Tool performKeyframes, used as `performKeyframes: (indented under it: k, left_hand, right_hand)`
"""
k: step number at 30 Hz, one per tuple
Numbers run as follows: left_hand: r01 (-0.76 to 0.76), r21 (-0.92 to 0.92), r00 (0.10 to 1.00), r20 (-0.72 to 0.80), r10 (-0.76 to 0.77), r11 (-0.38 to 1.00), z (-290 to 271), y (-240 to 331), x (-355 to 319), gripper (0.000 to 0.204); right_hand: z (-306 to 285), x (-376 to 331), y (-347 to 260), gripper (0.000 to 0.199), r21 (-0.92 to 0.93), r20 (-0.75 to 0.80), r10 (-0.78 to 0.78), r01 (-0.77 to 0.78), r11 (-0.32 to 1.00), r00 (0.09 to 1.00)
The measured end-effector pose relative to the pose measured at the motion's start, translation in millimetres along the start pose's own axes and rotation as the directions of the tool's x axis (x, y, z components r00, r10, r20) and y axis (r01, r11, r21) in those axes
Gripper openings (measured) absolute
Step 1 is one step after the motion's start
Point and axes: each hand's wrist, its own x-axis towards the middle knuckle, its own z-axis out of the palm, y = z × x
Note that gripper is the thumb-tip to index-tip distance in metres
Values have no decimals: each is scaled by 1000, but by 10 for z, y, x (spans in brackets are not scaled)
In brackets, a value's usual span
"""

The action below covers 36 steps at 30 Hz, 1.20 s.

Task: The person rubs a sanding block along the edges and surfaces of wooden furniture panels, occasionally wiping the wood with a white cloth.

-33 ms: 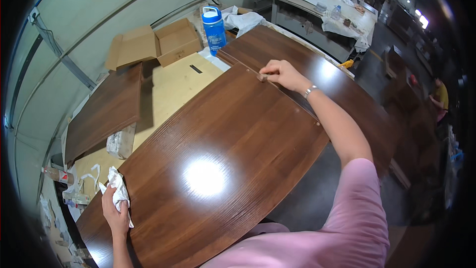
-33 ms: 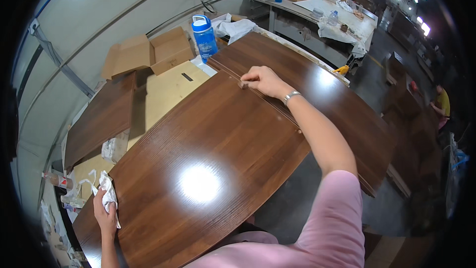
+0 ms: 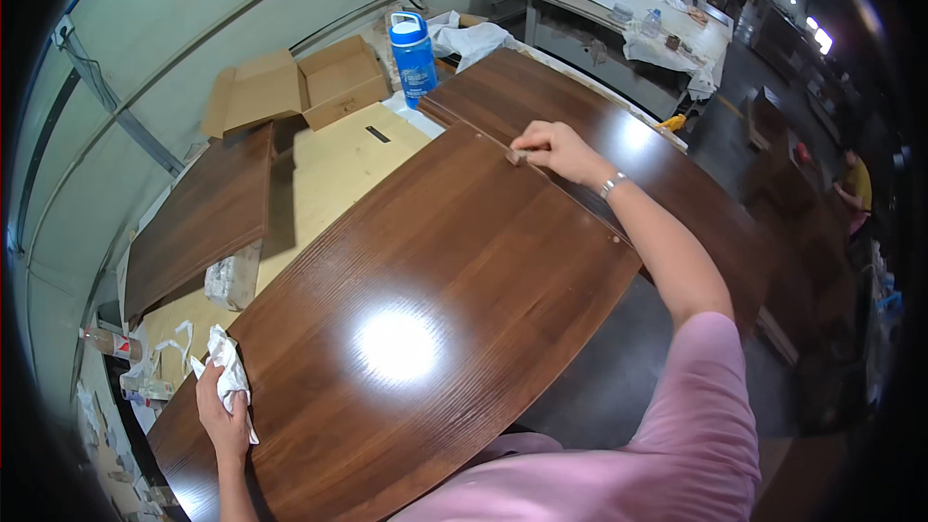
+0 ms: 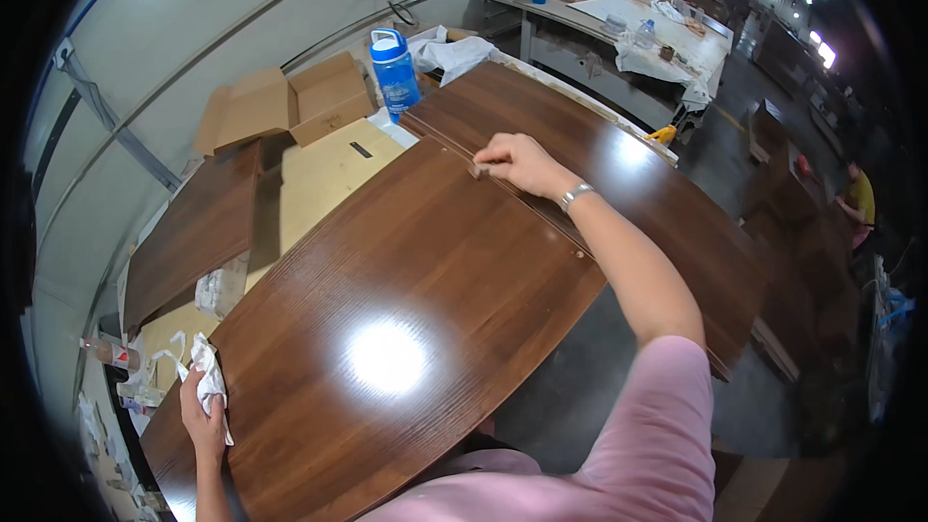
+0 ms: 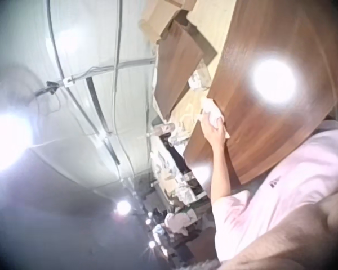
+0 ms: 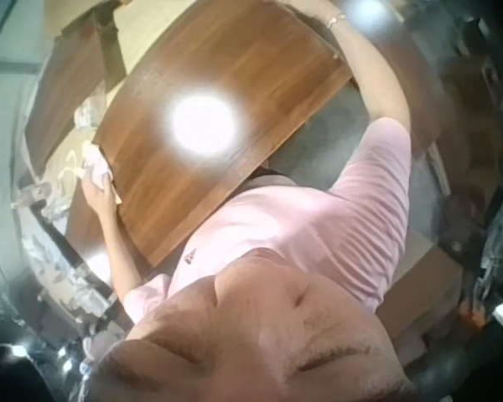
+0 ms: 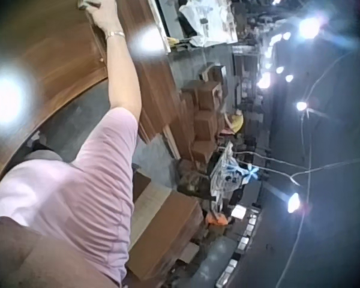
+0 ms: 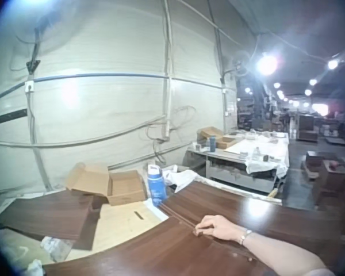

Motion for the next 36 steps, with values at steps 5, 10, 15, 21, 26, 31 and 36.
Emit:
performKeyframes:
  k: [5,10,15,21,26,31,36]
  left_hand:
    - [-24,10,1000,0,24,1000,-9,-2,2,49]
    - [-67,25,998,2,67,997,-4,-24,0,50]
    - [-41,22,999,4,41,999,54,-135,-3,46]
    - [-67,19,998,-19,67,998,47,-102,2,46]
    - [-67,30,998,-10,67,997,38,-37,9,47]
    - [-59,16,998,-14,59,998,4,22,17,48]
    - [-35,59,999,5,35,998,10,-48,-3,49]
  right_hand:
    - [-284,-1231,-248,17,-30,-6,4,-4,1000,1000]
    - [-614,-2334,-541,23,-198,-82,255,-267,943,963]
    - [-424,-2242,-610,23,-166,-295,80,-134,977,952]
    - [-263,-1479,-376,23,-219,-134,-5,-24,975,991]
    - [-319,-1066,-235,25,-481,-188,16,-106,870,982]
    - [-187,-817,-186,25,-175,-116,87,-107,979,989]
    - [-143,-647,-216,22,-4,-157,76,-78,997,985]
